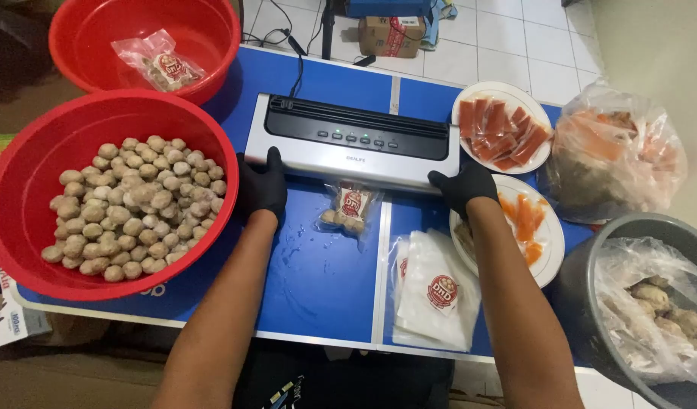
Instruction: Vacuum sealing meatballs and sliced meat into plastic bags using a vacuum sealing machine.
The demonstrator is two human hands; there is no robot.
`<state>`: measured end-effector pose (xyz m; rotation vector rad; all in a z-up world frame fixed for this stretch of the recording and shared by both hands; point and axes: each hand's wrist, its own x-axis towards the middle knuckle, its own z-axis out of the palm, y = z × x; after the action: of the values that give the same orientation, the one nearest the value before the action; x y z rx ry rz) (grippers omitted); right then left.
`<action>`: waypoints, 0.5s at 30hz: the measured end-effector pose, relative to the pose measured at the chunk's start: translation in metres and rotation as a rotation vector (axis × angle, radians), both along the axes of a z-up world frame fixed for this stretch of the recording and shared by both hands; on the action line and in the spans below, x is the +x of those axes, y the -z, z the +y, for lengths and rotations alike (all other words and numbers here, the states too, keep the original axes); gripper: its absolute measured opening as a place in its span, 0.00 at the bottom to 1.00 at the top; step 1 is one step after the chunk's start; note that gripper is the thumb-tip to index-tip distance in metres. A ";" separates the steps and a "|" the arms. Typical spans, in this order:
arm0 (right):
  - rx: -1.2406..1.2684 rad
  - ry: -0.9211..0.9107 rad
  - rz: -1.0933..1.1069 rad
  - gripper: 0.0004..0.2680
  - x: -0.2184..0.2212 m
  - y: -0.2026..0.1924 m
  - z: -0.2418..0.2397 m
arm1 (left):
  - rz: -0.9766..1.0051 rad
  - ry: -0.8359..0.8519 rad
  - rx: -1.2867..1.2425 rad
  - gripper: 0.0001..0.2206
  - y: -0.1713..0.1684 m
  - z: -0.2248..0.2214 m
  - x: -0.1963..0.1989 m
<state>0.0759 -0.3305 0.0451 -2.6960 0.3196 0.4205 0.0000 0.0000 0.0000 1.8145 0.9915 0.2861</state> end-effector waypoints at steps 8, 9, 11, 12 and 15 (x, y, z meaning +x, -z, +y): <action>0.052 0.002 -0.026 0.33 -0.027 -0.017 0.009 | 0.008 0.025 0.028 0.33 0.007 -0.003 0.000; 0.066 -0.020 -0.019 0.34 -0.030 -0.025 0.014 | 0.005 0.027 0.040 0.33 0.003 -0.003 0.002; 0.058 -0.027 -0.021 0.38 -0.036 -0.021 0.019 | -0.023 0.018 0.061 0.33 0.003 -0.007 -0.002; 0.050 -0.034 -0.017 0.45 -0.040 -0.018 0.021 | -0.046 0.009 0.082 0.34 0.004 -0.010 -0.004; 0.038 0.006 -0.059 0.48 -0.052 -0.022 0.032 | -0.034 0.029 0.110 0.34 -0.004 -0.015 -0.015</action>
<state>0.0239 -0.2986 0.0670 -2.6635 0.2999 0.3412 -0.0149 -0.0146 0.0039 1.9152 0.9412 0.3583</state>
